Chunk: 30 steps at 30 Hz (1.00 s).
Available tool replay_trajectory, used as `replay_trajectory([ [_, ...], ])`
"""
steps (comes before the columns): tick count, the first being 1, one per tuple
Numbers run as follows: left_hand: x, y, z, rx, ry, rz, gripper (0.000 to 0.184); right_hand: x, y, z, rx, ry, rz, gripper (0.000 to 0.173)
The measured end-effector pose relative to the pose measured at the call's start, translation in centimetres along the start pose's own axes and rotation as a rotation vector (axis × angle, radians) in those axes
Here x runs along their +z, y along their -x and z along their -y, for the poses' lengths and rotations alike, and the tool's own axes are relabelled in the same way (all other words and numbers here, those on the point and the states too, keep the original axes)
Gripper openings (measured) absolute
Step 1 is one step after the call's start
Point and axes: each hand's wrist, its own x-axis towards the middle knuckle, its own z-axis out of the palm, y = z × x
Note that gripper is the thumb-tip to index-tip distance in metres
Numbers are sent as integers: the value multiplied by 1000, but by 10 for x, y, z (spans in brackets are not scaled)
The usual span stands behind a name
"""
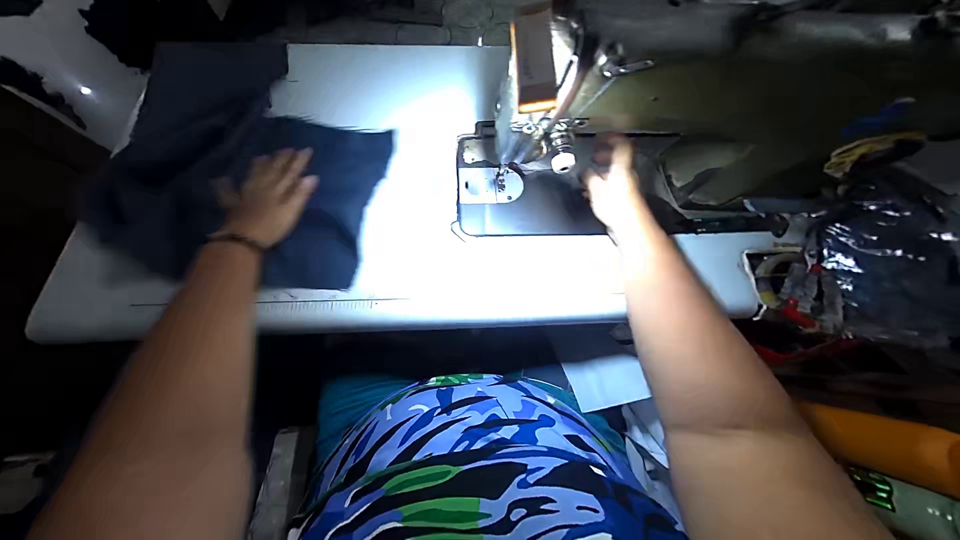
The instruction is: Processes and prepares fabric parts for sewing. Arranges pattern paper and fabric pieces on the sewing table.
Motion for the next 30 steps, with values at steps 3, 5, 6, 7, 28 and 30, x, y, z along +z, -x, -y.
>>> replay_trajectory([
  [3,-11,52,115,-233,-112,-46,71,-43,82,-15,10,-192,183,18],
  [5,-4,74,127,-273,-132,-48,70,-38,145,-16,60,-333,572,29],
  [6,-2,79,104,-260,-120,-5,69,-25,169,-13,66,-325,771,32],
  [7,2,81,66,-212,-110,40,68,-7,186,-10,38,-284,891,34],
  [28,64,95,-82,343,134,-89,56,-195,352,-200,757,447,-316,61],
  [30,69,106,-119,553,347,-104,38,-135,305,-150,272,409,-217,64],
])
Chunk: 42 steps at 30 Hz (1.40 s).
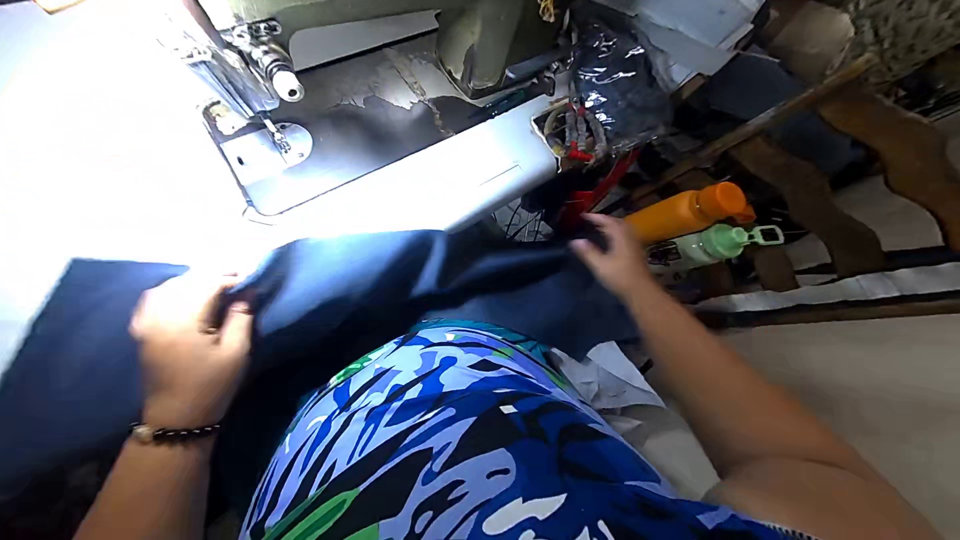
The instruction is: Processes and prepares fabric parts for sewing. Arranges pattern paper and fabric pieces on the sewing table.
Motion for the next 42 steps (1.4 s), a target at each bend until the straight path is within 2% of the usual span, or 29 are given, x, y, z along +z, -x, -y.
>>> replay_trajectory([
  [2,10,-5,-51,151,442,70,24,42,-1,98,-444,-172,83,79],
  [3,11,-7,-76,204,667,189,20,56,6,140,-597,-282,189,78],
  [4,9,-10,-94,258,835,315,20,64,13,171,-714,-384,320,63],
  [5,5,-13,-105,296,943,407,22,66,17,190,-796,-507,449,38],
  [6,0,-14,-107,292,994,447,25,61,16,197,-833,-607,551,22],
  [7,-6,-13,-102,249,1019,467,30,51,11,194,-816,-679,613,15],
  [8,-11,-11,-91,186,1034,486,36,36,1,180,-727,-731,675,12],
  [9,-15,-5,-74,117,1032,517,44,17,-10,159,-560,-755,718,10],
  [11,-19,15,-38,-41,945,613,58,-30,-29,100,-103,-674,665,13],
  [13,-18,40,-11,-195,804,740,59,-72,-39,37,315,-321,488,15],
  [14,-15,52,0,-264,734,782,56,-85,-42,5,484,-118,391,24],
  [15,-10,62,8,-339,684,811,54,-89,-42,-31,599,48,281,34],
  [16,-4,69,15,-414,650,819,52,-88,-39,-60,635,170,191,43],
  [17,3,73,18,-480,634,809,52,-83,-34,-75,601,239,154,52],
  [19,15,70,15,-577,636,784,51,-50,-31,-75,378,227,158,67],
  [21,24,57,6,-585,657,803,50,8,-33,-32,111,121,237,71],
  [23,33,41,-6,-512,665,861,46,67,-36,34,13,63,436,81],
  [25,41,28,-17,-421,633,952,40,118,-35,83,0,98,536,78],
  [27,43,22,-30,-358,577,1026,39,140,-36,119,-12,156,598,55],
  [29,41,22,-36,-301,556,1060,44,132,-32,152,-189,119,606,27],
  [31,38,23,-38,-284,594,1114,52,109,-25,181,-473,-139,700,23],
  [33,36,18,-45,-213,674,1145,55,82,-8,213,-688,-544,831,24],
  [36,35,4,-76,-134,935,1035,17,49,3,249,-948,-835,954,20],
  [38,38,2,-86,-220,1208,863,12,30,-8,256,-1075,-814,919,22],
  [39,42,4,-85,-223,1334,755,18,19,-19,252,-1066,-752,860,25],
  [40,47,8,-83,-189,1425,641,34,9,-35,244,-999,-680,771,29],
  [42,55,11,-81,-112,1505,503,87,-1,-77,218,-743,-487,461,35],
])
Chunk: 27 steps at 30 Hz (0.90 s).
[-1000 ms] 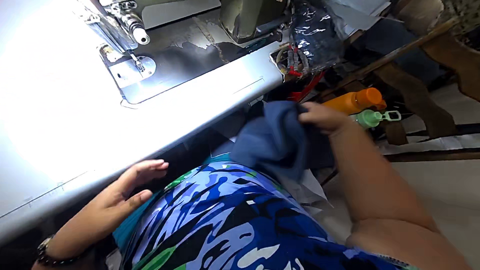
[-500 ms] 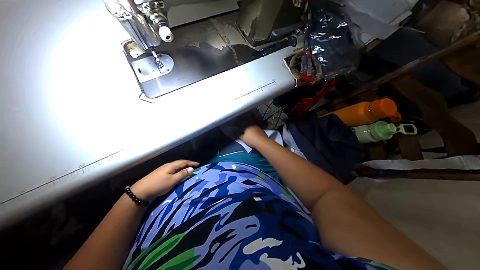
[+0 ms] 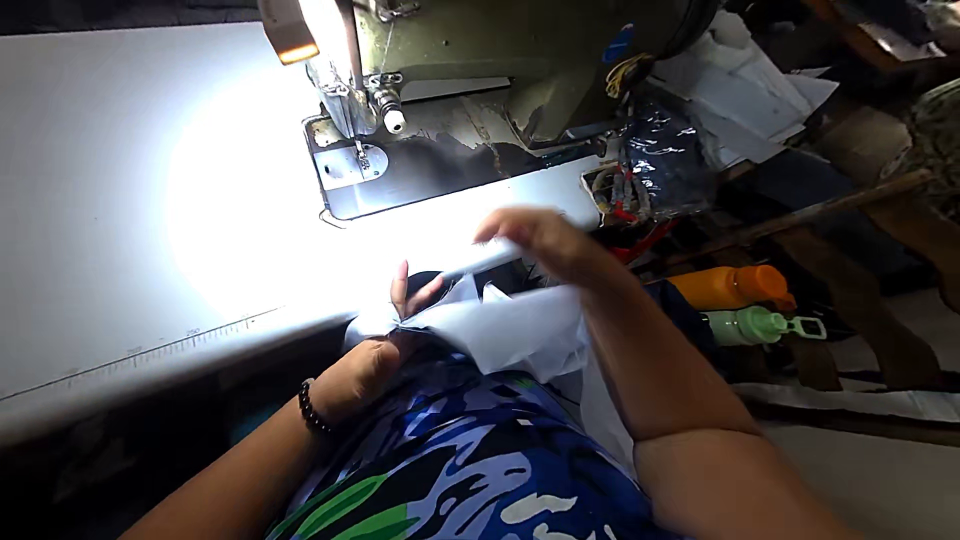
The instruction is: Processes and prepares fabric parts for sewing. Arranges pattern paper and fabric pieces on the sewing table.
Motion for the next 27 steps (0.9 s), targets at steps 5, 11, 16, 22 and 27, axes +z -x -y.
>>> replay_trajectory([
  [5,14,7,-28,103,-189,-326,91,-52,-13,-114,609,684,-401,37],
  [11,-51,31,-106,396,-635,-632,55,-52,-26,-134,656,778,-319,48],
  [16,-64,40,-98,252,-407,-663,31,-46,-20,-151,373,825,-416,27],
  [22,-74,43,-73,163,-233,-610,33,-40,20,-123,179,693,-617,28],
  [27,-75,42,-64,57,-176,-617,33,-123,35,-144,583,357,-978,50],
])
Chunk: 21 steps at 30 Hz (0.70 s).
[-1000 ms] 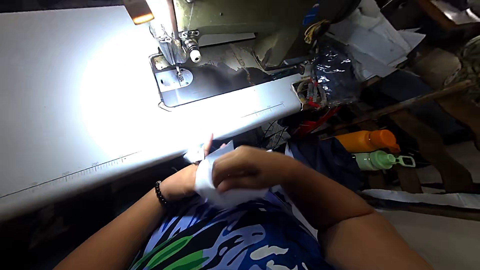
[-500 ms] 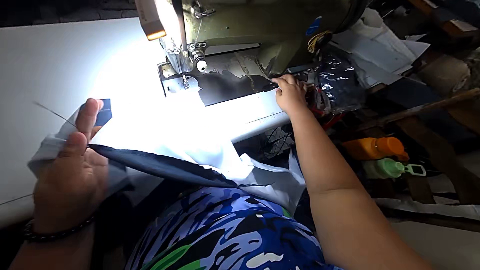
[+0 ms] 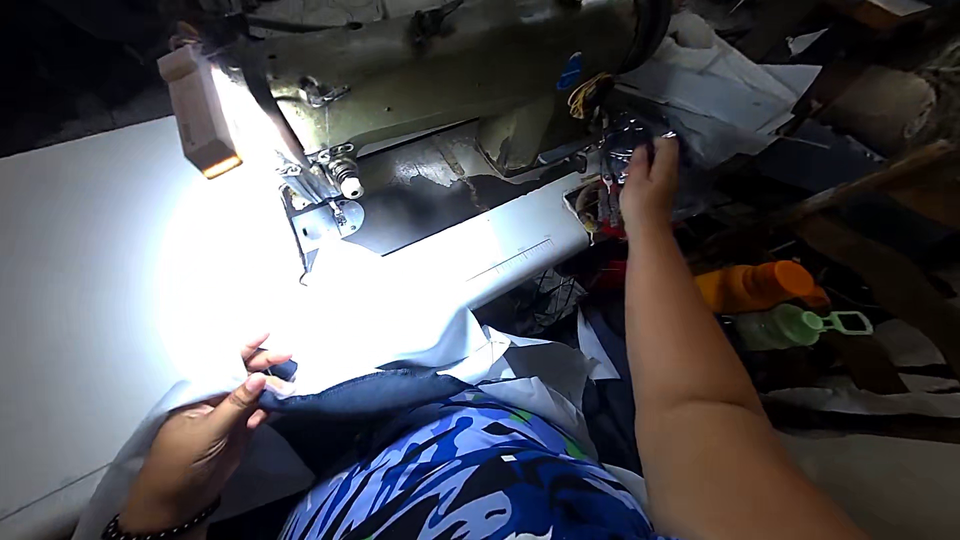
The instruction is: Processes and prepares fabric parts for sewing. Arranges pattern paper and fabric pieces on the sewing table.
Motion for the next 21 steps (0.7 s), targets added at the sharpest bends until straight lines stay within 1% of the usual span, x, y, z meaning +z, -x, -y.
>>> replay_trajectory([
  [2,5,-3,2,-30,-49,0,32,-3,-35,-7,113,-39,8,58],
  [3,10,-3,1,-40,-85,-13,31,-2,-53,-8,168,-15,44,58],
  [5,16,-3,-1,-66,-153,-33,31,5,-83,-12,261,40,125,51],
  [8,18,0,-1,-97,-196,-66,26,20,-105,-12,386,94,227,46],
  [11,16,1,1,-93,-180,-60,25,28,-113,-13,398,117,246,44],
  [12,14,0,3,-84,-167,-50,26,28,-112,-16,390,76,201,43],
  [14,13,0,2,-81,-106,-20,28,25,-106,-20,361,-104,-9,37],
  [15,10,-1,2,-92,-63,10,30,23,-100,-19,345,-204,-108,38],
  [16,8,-1,1,-111,-24,38,34,20,-92,-15,319,-298,-174,43],
  [17,6,-2,1,-129,0,63,37,16,-79,-8,280,-379,-204,50],
  [18,6,-3,0,-136,18,72,39,14,-62,3,214,-436,-193,52],
  [19,9,-4,0,-138,26,74,39,16,-42,17,125,-465,-157,52],
  [21,19,-5,-2,-138,16,75,40,33,14,53,-109,-470,1,47],
])
